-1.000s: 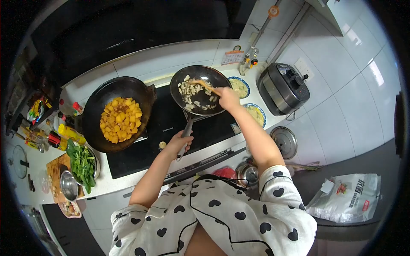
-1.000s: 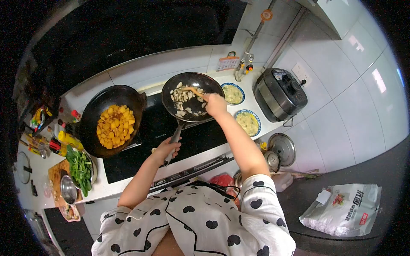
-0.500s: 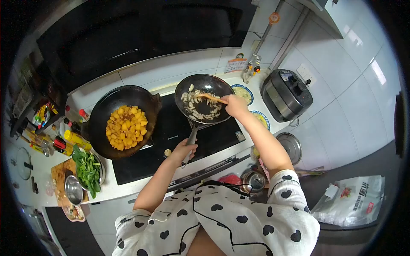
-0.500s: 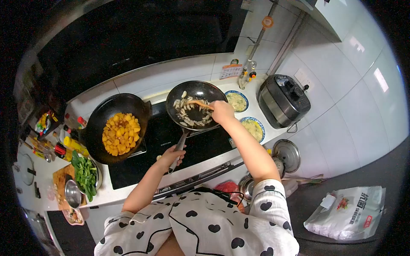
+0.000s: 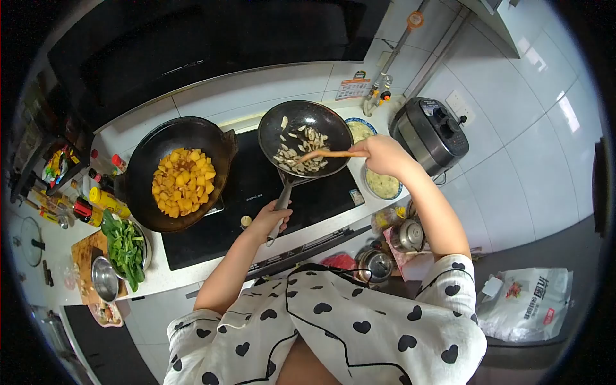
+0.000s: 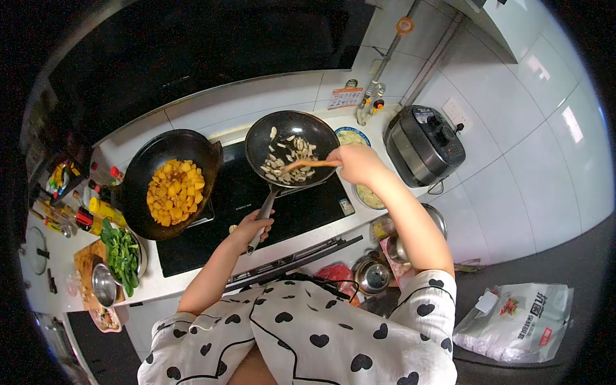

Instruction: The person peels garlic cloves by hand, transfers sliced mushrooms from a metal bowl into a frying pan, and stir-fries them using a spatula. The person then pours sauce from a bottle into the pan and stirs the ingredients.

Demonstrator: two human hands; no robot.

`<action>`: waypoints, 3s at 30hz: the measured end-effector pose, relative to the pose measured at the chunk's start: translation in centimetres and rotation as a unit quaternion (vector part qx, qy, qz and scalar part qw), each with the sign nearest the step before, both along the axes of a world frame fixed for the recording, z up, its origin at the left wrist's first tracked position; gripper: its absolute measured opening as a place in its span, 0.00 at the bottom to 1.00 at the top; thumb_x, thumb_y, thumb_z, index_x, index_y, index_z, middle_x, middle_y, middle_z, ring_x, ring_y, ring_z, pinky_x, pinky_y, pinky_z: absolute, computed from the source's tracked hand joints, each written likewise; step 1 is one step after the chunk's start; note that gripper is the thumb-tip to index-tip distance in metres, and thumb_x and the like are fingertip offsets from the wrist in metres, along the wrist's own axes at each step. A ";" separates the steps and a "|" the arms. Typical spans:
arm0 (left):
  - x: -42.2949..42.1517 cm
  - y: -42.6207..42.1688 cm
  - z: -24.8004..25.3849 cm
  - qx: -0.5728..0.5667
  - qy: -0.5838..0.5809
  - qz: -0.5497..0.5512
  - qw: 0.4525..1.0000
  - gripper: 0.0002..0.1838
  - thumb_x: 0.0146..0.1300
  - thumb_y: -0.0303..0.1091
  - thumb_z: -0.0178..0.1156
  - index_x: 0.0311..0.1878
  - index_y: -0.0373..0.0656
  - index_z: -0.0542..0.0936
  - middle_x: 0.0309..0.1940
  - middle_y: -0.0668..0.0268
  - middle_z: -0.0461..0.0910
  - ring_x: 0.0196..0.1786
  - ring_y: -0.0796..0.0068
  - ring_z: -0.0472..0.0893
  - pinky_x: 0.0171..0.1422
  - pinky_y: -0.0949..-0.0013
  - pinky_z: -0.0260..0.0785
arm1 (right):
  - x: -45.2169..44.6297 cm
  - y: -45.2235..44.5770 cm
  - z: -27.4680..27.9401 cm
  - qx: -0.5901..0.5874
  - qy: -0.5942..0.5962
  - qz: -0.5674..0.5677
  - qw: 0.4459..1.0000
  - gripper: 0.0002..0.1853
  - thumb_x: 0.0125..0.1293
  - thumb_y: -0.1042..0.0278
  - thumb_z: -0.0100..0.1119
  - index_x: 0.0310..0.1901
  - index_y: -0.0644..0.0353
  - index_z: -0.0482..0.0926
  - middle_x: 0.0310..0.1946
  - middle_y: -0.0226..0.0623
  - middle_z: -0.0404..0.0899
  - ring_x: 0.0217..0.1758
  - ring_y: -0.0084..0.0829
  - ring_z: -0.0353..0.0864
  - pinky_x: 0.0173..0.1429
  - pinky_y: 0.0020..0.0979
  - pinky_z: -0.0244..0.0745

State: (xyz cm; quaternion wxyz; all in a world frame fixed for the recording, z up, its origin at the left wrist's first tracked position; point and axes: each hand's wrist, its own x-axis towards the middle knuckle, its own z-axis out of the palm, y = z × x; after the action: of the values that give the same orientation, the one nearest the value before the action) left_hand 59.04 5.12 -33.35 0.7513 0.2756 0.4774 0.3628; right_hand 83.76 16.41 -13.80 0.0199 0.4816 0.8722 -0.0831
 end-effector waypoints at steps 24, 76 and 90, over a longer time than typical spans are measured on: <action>-0.1 0.1 -0.4 0.010 -0.007 0.002 1.000 0.20 0.60 0.30 0.58 0.55 0.44 0.69 0.23 0.70 0.70 0.21 0.81 0.69 0.23 0.76 0.60 | -0.1 0.3 -0.4 0.059 -0.060 -0.036 0.996 0.18 0.49 0.76 0.55 0.42 0.46 0.83 0.36 0.38 0.82 0.42 0.39 0.81 0.45 0.38 0.75; -0.1 -0.2 -0.3 0.004 -0.009 0.016 1.000 0.21 0.58 0.30 0.61 0.54 0.42 0.69 0.23 0.69 0.70 0.21 0.81 0.70 0.23 0.76 0.61 | -4.5 18.9 -4.6 -0.107 0.118 -0.149 0.976 0.10 0.44 0.71 0.65 0.31 0.60 0.84 0.25 0.37 0.83 0.25 0.30 0.80 0.32 0.31 0.74; 0.1 -0.3 0.2 0.010 0.003 0.016 1.000 0.20 0.58 0.29 0.60 0.54 0.43 0.68 0.23 0.69 0.71 0.21 0.80 0.70 0.24 0.76 0.63 | -7.3 10.1 -2.7 0.100 -0.105 0.111 0.983 0.15 0.50 0.75 0.57 0.39 0.46 0.84 0.34 0.37 0.82 0.41 0.39 0.81 0.44 0.37 0.74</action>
State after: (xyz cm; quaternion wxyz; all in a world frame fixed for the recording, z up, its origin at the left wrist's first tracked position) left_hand 59.09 4.79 -33.16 0.7413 0.2765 0.4800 0.3791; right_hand 76.47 26.55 -16.54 0.0724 0.3877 0.9171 0.0580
